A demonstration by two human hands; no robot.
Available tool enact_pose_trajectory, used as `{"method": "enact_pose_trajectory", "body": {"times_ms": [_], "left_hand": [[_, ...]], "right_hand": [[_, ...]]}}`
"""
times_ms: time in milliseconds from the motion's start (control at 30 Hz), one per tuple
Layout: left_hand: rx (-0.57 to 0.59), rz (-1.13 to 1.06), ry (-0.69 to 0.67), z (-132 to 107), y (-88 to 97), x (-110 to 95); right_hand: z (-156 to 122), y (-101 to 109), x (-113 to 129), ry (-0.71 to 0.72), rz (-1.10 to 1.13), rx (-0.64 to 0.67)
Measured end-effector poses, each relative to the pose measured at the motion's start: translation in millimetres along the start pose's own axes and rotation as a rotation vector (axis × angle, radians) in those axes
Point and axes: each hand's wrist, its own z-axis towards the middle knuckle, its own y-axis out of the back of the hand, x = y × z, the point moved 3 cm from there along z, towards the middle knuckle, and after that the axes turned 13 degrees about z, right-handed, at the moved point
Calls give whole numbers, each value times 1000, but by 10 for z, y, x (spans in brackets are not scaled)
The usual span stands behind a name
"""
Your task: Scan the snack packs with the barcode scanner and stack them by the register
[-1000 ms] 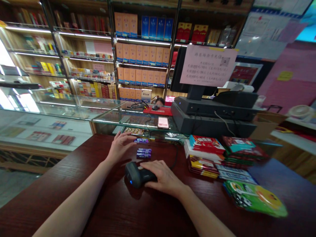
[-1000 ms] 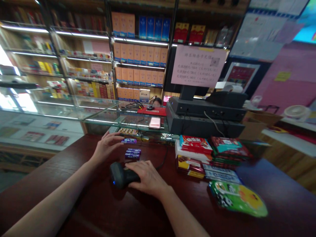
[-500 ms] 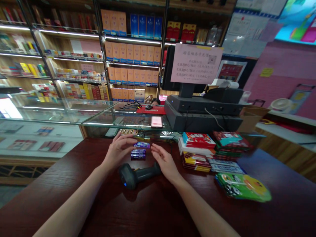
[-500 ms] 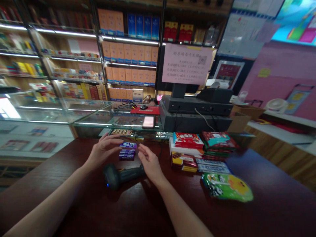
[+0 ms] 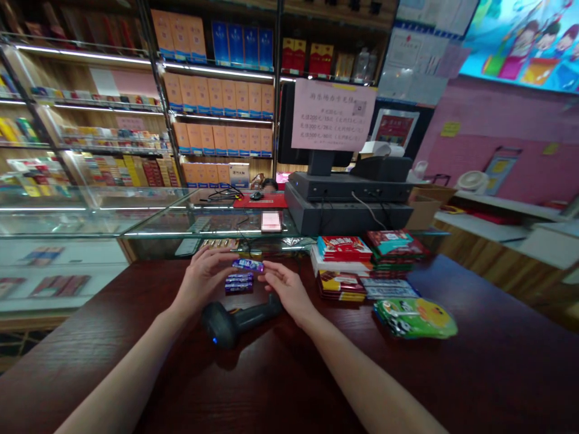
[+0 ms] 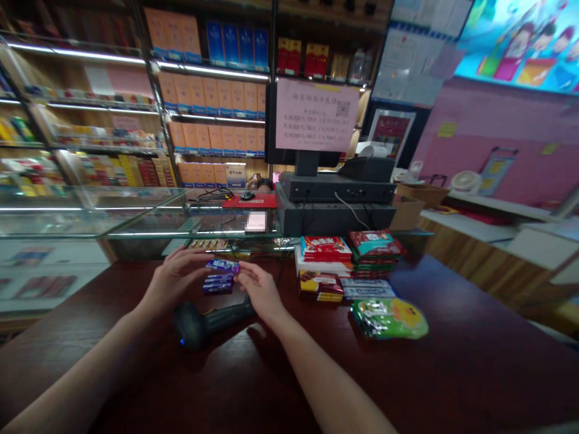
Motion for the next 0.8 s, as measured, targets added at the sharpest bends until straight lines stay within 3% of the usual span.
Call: {"method": "enact_pose_trajectory", "body": {"times_ms": [300,467,800], "left_hand": [[-4,100,-128,145,78,-166],[36,153,-142,228,-6,-333],[193,187,-266,354,-207,-1013]], "right_hand": [[21,103,173,29,-27,-3],[-7,272,299,73,-50,-38],[-137,861,515,158,-182,-120]]}}
